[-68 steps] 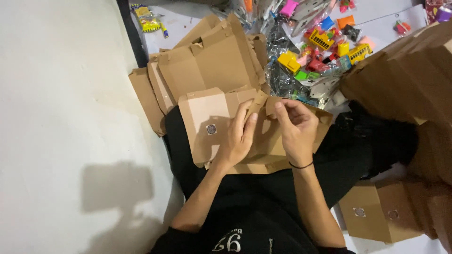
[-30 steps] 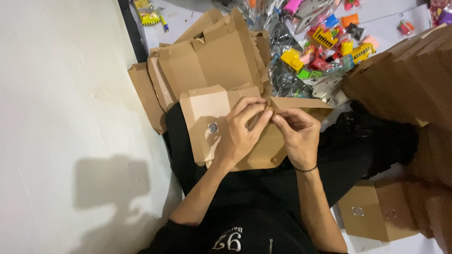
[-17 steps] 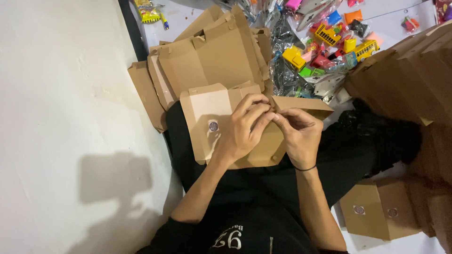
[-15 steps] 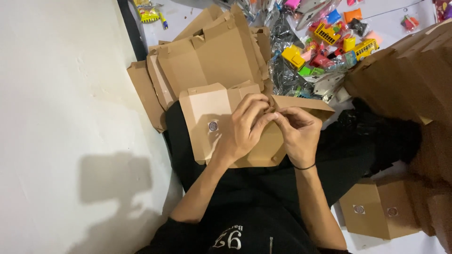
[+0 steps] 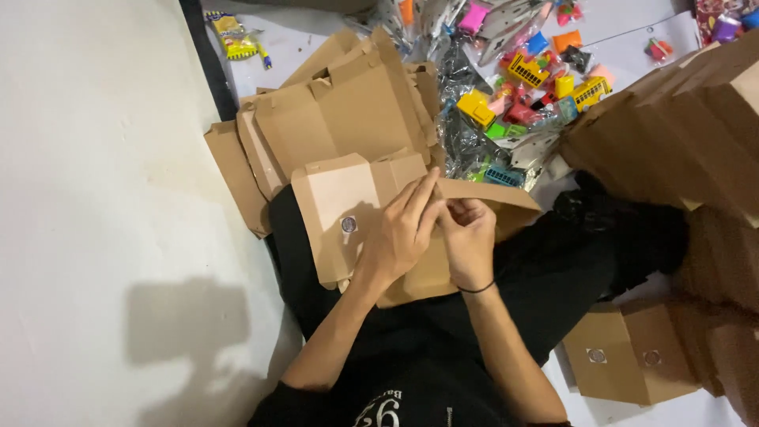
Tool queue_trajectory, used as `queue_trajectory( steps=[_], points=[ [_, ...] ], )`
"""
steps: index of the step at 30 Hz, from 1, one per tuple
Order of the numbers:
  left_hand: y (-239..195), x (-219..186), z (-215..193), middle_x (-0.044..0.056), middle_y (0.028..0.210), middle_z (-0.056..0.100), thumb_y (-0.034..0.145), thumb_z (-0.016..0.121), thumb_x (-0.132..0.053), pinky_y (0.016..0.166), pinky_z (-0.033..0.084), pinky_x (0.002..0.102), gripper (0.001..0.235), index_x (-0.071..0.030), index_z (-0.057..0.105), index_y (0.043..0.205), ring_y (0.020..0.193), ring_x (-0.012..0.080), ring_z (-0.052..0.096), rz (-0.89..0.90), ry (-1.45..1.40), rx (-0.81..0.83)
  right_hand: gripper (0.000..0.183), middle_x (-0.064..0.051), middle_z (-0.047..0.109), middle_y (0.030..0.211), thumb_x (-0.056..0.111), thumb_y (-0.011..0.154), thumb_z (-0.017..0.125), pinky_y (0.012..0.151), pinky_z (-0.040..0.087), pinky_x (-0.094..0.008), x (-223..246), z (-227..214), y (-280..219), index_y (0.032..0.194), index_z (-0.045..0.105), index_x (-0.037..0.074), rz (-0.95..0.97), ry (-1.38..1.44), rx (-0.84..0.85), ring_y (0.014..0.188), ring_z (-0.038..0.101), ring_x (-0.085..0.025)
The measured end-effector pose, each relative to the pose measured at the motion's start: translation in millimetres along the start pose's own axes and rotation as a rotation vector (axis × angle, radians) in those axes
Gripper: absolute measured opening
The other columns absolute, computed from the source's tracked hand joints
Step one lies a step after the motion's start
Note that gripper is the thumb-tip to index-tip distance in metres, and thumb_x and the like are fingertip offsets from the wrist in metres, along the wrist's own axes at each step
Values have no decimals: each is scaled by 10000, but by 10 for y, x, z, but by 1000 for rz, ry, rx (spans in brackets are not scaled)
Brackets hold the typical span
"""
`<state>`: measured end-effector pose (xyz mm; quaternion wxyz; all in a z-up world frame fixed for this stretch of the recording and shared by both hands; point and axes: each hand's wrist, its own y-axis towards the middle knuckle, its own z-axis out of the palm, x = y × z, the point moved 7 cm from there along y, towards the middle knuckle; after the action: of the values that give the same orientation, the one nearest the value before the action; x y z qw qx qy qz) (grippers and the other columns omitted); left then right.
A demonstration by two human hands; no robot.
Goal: The person assembles a flat cardboard box by folding and tucking its flaps into place. They then place a black plastic bag containing an item into the box, close the lid, and apply a sticker to seal it.
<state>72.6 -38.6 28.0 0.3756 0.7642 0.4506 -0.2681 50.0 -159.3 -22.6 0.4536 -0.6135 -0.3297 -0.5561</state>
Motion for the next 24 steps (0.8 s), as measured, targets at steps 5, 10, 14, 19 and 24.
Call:
queue_trajectory(
  steps=[5,10,14,19,24],
  points=[
    [76,134,-54,215,1200,694,1067,516,-95,885,598,462,375,-34,550,1435,1086,375,708,-82,-7,-36,130,-129,766,797,159,891,823,630,568,-341,404,-153,-216,974,794,64,-296,-387,-5,694,730,-210],
    [161,399,-241,213,1219,722,975,500,51,766,620,363,338,56,582,1303,905,298,768,-187,-10,-217,176,-182,427,1042,-149,904,535,883,390,-429,964,-800,-576,1031,463,-52,-855,-584,-529,958,422,-326],
    [122,487,-282,197,898,750,980,518,13,597,513,390,296,39,623,1255,630,282,681,-241,-3,-229,658,-311,404,1496,54,990,648,1091,443,-512,619,-1102,-54,1534,299,-70,-554,-636,-267,1328,453,-430],
    [149,691,-10,217,1317,672,1110,418,-264,1092,461,492,404,-54,613,1394,1255,382,626,-353,-215,-22,432,-399,652,854,149,1115,431,698,482,-622,468,-817,272,1425,539,-132,-370,-675,117,875,638,-582],
    [211,754,172,206,1485,546,1123,403,-294,1205,307,551,437,-92,497,1499,1438,373,444,-335,-519,18,340,-330,681,818,24,1108,358,658,538,-505,425,-796,409,1347,550,-122,-419,-788,41,761,697,-467]
  ],
)
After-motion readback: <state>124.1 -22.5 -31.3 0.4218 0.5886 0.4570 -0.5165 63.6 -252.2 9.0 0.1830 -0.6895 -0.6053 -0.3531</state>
